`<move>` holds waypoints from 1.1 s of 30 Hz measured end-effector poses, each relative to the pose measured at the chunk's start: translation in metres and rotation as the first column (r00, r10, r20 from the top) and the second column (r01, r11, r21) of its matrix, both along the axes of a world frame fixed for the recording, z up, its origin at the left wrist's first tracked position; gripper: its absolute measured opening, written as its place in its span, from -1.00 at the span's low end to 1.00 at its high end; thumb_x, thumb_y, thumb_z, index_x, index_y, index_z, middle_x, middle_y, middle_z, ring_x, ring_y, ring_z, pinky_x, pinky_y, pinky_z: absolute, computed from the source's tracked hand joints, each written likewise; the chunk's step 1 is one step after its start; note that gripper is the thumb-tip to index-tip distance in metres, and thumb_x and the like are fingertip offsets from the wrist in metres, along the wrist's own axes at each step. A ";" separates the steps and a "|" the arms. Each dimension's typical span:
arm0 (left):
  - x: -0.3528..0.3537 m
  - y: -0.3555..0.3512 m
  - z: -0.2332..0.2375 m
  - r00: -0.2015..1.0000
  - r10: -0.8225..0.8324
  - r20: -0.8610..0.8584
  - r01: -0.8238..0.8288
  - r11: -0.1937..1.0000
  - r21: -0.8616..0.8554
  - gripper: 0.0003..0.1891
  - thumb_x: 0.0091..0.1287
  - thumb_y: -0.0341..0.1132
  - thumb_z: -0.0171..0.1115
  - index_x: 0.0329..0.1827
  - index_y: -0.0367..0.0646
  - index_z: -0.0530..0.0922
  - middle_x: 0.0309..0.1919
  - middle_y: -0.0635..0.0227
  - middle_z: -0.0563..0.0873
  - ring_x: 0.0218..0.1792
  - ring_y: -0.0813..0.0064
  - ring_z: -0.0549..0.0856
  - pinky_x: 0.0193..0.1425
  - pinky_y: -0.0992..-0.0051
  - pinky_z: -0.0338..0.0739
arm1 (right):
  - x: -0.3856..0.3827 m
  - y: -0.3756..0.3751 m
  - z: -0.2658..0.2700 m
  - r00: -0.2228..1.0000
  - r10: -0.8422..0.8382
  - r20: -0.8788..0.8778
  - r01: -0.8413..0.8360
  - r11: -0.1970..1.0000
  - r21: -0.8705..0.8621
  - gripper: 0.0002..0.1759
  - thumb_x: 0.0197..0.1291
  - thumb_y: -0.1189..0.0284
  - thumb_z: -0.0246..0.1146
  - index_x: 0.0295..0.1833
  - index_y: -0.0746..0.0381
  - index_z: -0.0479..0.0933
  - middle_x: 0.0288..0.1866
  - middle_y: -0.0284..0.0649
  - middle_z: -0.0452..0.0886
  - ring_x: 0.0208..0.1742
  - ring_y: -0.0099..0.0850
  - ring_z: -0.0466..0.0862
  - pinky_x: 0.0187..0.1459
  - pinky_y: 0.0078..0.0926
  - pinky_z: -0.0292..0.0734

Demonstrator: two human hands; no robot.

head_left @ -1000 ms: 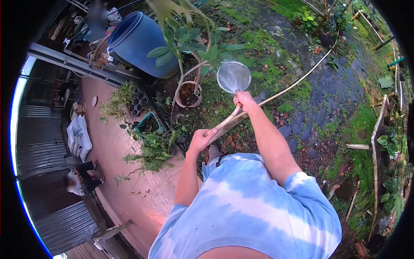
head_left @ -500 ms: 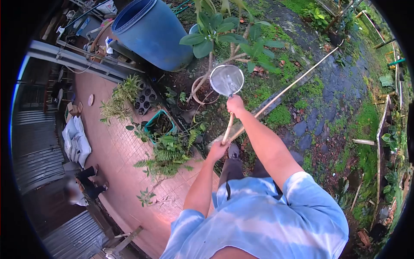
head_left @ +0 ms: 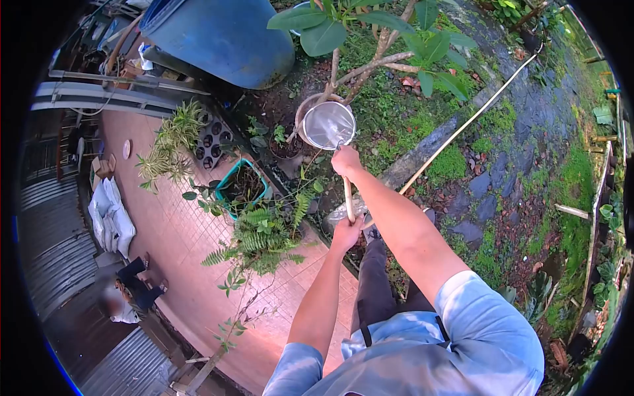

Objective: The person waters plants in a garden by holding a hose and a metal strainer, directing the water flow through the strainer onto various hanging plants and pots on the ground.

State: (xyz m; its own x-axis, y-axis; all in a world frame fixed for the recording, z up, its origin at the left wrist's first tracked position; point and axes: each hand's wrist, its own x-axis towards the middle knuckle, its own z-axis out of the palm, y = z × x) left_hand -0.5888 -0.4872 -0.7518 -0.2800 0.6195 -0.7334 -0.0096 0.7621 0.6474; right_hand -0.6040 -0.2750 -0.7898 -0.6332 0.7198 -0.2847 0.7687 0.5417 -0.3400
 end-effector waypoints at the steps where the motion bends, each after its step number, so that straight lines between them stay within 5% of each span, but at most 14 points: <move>1: 0.000 -0.002 -0.012 0.998 0.058 0.028 -0.058 0.998 0.021 -0.52 0.42 0.04 0.22 -0.34 -0.30 0.66 -0.61 0.31 0.64 -0.57 0.51 0.61 -0.44 0.43 0.49 | -0.005 0.005 0.004 0.998 -0.061 0.014 0.063 0.992 -0.113 -0.78 0.10 0.40 0.19 -0.30 0.24 0.72 -0.26 -0.06 0.72 -0.13 -0.13 0.72 -0.12 -0.19 0.64; 3: -0.002 -0.002 -0.029 0.995 0.097 0.037 -0.098 0.995 0.027 -0.51 0.42 0.05 0.21 -0.34 -0.30 0.66 -0.61 0.31 0.64 -0.57 0.51 0.62 -0.44 0.44 0.50 | -0.016 0.015 0.002 0.983 -0.171 0.066 0.183 0.927 -0.328 -0.75 0.10 0.37 0.20 -0.23 0.27 0.69 -0.17 0.00 0.69 -0.11 -0.08 0.71 -0.09 -0.17 0.61; 7: -0.006 0.004 -0.034 0.993 0.092 0.069 -0.094 0.995 0.019 -0.50 0.43 0.05 0.20 -0.34 -0.32 0.65 -0.60 0.30 0.65 -0.57 0.51 0.63 -0.42 0.45 0.51 | -0.020 0.019 -0.016 0.991 -0.133 0.030 0.136 0.946 -0.295 -0.79 0.03 0.44 0.21 -0.40 0.31 0.72 -0.33 -0.02 0.74 -0.21 -0.08 0.77 -0.12 -0.22 0.67; 10: -0.006 0.008 -0.035 0.995 0.084 0.045 -0.084 0.996 0.001 -0.50 0.44 0.04 0.19 -0.34 -0.33 0.65 -0.59 0.29 0.66 -0.57 0.54 0.62 -0.44 0.45 0.50 | -0.024 0.014 -0.023 0.914 -0.399 -0.073 0.354 0.872 -0.338 -0.75 0.15 0.41 0.16 -0.34 0.37 0.67 -0.35 0.08 0.72 -0.23 -0.05 0.77 -0.13 -0.20 0.68; 12: -0.008 0.008 -0.032 0.994 0.050 0.099 -0.045 0.998 -0.052 -0.57 0.48 -0.07 0.17 -0.26 -0.37 0.63 -0.40 0.28 0.70 -0.34 0.51 0.71 -0.23 0.47 0.67 | -0.023 0.012 -0.023 0.844 -0.528 -0.091 0.453 0.794 -0.406 -0.72 0.24 0.40 0.11 -0.28 0.39 0.63 -0.35 0.13 0.71 -0.25 -0.03 0.77 -0.14 -0.19 0.68; 13: -0.008 0.010 -0.029 0.992 0.030 0.125 -0.021 0.997 -0.073 -0.61 0.50 -0.13 0.16 -0.22 -0.39 0.61 -0.30 0.27 0.72 -0.22 0.50 0.75 -0.13 0.48 0.75 | -0.024 0.012 -0.022 0.859 -0.509 -0.058 0.439 0.791 -0.426 -0.73 0.22 0.40 0.12 -0.29 0.38 0.64 -0.35 0.11 0.72 -0.25 -0.04 0.77 -0.15 -0.19 0.68; 15: -0.004 0.008 -0.026 0.993 0.065 0.100 -0.065 0.998 -0.010 -0.53 0.46 -0.02 0.18 -0.27 -0.38 0.64 -0.47 0.27 0.70 -0.44 0.53 0.68 -0.32 0.47 0.60 | -0.026 0.013 -0.019 0.883 -0.469 0.001 0.415 0.781 -0.467 -0.75 0.17 0.41 0.15 -0.29 0.37 0.66 -0.34 0.07 0.73 -0.25 -0.05 0.77 -0.16 -0.18 0.69; 16: -0.002 0.005 -0.027 0.993 0.082 0.087 -0.084 0.996 0.021 -0.49 0.45 0.03 0.19 -0.30 -0.38 0.65 -0.55 0.27 0.70 -0.55 0.55 0.65 -0.42 0.46 0.52 | -0.025 0.012 -0.018 0.986 -0.142 0.091 0.163 0.936 -0.312 -0.68 0.24 0.33 0.11 -0.41 0.24 0.70 -0.34 -0.08 0.73 -0.15 -0.09 0.73 -0.12 -0.20 0.66; 19: 0.003 0.003 -0.029 0.983 0.134 0.129 -0.143 0.988 0.062 -0.49 0.44 0.03 0.20 -0.27 -0.38 0.65 -0.53 0.27 0.71 -0.55 0.55 0.64 -0.41 0.48 0.52 | -0.026 0.010 -0.026 0.979 0.185 0.089 -0.169 0.972 -0.163 -0.70 0.19 0.32 0.13 -0.43 0.21 0.71 -0.33 -0.12 0.74 -0.13 -0.11 0.73 -0.14 -0.20 0.67; 24: -0.002 0.007 -0.029 0.987 0.111 0.116 -0.116 0.993 0.031 -0.53 0.44 0.02 0.21 -0.27 -0.34 0.67 -0.54 0.28 0.70 -0.55 0.55 0.65 -0.43 0.46 0.52 | -0.023 0.009 -0.016 0.993 -0.114 0.037 0.116 0.992 -0.059 -0.77 0.06 0.40 0.21 -0.32 0.18 0.78 -0.31 -0.17 0.76 -0.17 -0.17 0.76 -0.18 -0.25 0.67; 27: -0.005 0.015 -0.028 0.996 0.047 0.069 -0.047 0.999 -0.002 -0.53 0.43 0.03 0.21 -0.31 -0.31 0.67 -0.57 0.31 0.69 -0.56 0.54 0.65 -0.43 0.44 0.52 | -0.013 0.021 -0.018 0.990 0.096 0.100 -0.088 0.993 -0.076 -0.77 0.06 0.40 0.21 -0.31 0.15 0.78 -0.30 -0.20 0.77 -0.18 -0.17 0.76 -0.21 -0.26 0.67; 33: -0.007 0.025 -0.031 0.999 -0.035 0.007 0.034 0.999 0.003 -0.48 0.39 0.09 0.19 -0.41 -0.27 0.66 -0.61 0.30 0.67 -0.57 0.46 0.66 -0.41 0.41 0.54 | -0.007 0.035 -0.015 0.982 0.053 0.181 -0.024 0.988 -0.155 -0.90 -0.11 0.39 0.34 -0.47 0.11 0.75 -0.30 -0.30 0.75 -0.10 -0.31 0.67 -0.11 -0.35 0.62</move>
State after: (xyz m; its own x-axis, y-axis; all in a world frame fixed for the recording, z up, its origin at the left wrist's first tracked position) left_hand -0.5957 -0.4625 -0.7824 -0.2529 0.6310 -0.7334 0.0117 0.7600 0.6499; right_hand -0.6114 -0.2402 -0.8052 -0.5859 0.6353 -0.5031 0.8055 0.5249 -0.2751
